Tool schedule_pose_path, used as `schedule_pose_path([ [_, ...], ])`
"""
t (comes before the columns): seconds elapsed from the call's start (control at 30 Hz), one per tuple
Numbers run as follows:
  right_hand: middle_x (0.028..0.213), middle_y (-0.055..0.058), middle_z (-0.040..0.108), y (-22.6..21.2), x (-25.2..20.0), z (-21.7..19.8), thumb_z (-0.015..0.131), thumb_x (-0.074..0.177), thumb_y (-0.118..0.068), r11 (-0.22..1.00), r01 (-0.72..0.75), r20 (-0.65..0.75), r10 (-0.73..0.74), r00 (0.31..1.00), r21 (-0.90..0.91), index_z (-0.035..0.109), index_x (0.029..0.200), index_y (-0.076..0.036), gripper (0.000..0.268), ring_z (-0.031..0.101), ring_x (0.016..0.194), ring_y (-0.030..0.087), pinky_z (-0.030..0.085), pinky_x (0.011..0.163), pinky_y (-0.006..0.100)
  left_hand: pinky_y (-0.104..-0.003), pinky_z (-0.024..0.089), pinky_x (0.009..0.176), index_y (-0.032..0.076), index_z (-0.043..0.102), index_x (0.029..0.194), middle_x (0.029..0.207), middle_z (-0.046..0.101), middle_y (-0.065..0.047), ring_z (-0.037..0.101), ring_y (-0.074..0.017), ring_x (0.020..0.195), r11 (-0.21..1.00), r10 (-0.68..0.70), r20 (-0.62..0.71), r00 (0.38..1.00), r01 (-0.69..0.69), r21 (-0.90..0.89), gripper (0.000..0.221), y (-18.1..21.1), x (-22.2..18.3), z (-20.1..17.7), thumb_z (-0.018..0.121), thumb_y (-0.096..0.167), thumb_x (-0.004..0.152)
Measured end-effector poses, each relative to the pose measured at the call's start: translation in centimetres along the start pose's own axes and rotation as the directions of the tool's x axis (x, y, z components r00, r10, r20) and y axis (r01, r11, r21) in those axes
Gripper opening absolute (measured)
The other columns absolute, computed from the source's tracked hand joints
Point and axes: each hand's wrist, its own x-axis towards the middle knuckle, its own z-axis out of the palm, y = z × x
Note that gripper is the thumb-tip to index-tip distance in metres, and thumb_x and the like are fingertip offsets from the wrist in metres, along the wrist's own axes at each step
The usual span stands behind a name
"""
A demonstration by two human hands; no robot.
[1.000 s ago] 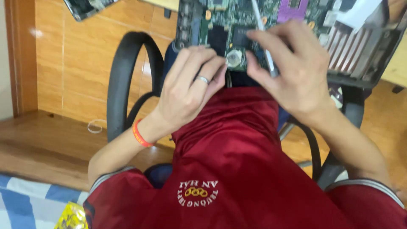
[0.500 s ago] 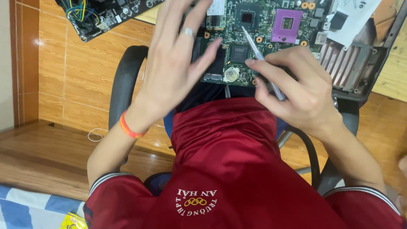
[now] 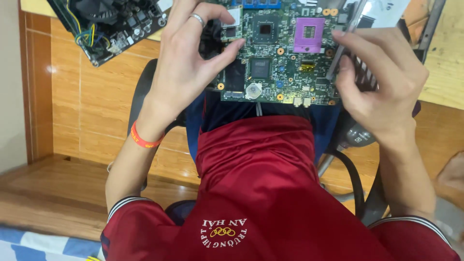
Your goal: Inspecting and repairing a computer motherboard using tools.
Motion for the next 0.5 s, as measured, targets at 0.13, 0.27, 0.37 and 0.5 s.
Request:
schedule_pose_path([
  [0.13,0.120,0.015,0.067,0.5,-0.9,-0.7,0.062,0.092,0.009,0.997,-0.073,-0.039,0.072,0.997,-0.031,0.067,0.130,0.001,0.040,0.063,0.102,0.029,0.049,0.088,0.035,-0.043,0.048,0.105,0.001,0.057,0.119,0.130,0.060,-0.013,0.056,-0.0326,0.118,0.975,0.221,-0.020,0.975,-0.221,0.011,0.039,1.2,1.4,-0.4,0.088,0.009,0.097],
  [0.27,0.118,0.014,0.060,0.3,-0.6,-1.6,0.064,0.093,0.008,0.986,-0.147,-0.034,0.144,0.989,-0.073,0.067,0.130,-0.002,0.039,0.059,0.104,0.028,0.047,0.089,0.034,-0.045,0.047,0.100,-0.002,0.058,0.128,0.124,0.059,-0.018,0.057,-0.0369,0.117,0.984,0.166,-0.086,0.982,-0.159,0.082,0.041,-0.9,1.6,0.4,0.084,0.011,0.099],
  [0.37,0.120,0.016,0.057,-0.9,1.8,-1.5,0.067,0.093,0.005,0.990,-0.120,-0.016,0.119,0.993,-0.072,0.068,0.129,-0.002,0.037,0.058,0.107,0.031,0.047,0.088,0.035,-0.045,0.049,0.096,0.001,0.060,0.124,0.118,0.063,-0.016,0.061,-0.0366,0.112,0.985,0.074,-0.144,0.987,-0.050,0.165,0.032,-3.0,2.1,0.5,0.083,0.012,0.104],
  [0.5,0.115,0.013,0.063,-0.6,5.8,0.3,0.079,0.105,-0.004,0.982,0.073,-0.034,-0.080,0.996,-0.173,0.068,0.127,-0.003,0.025,0.062,0.106,0.031,0.047,0.087,0.042,-0.048,0.049,0.087,0.001,0.064,0.116,0.110,0.065,-0.018,0.061,-0.0403,0.104,0.959,0.122,-0.151,0.981,-0.077,0.274,0.033,-3.7,3.4,-0.4,0.088,0.016,0.099],
])
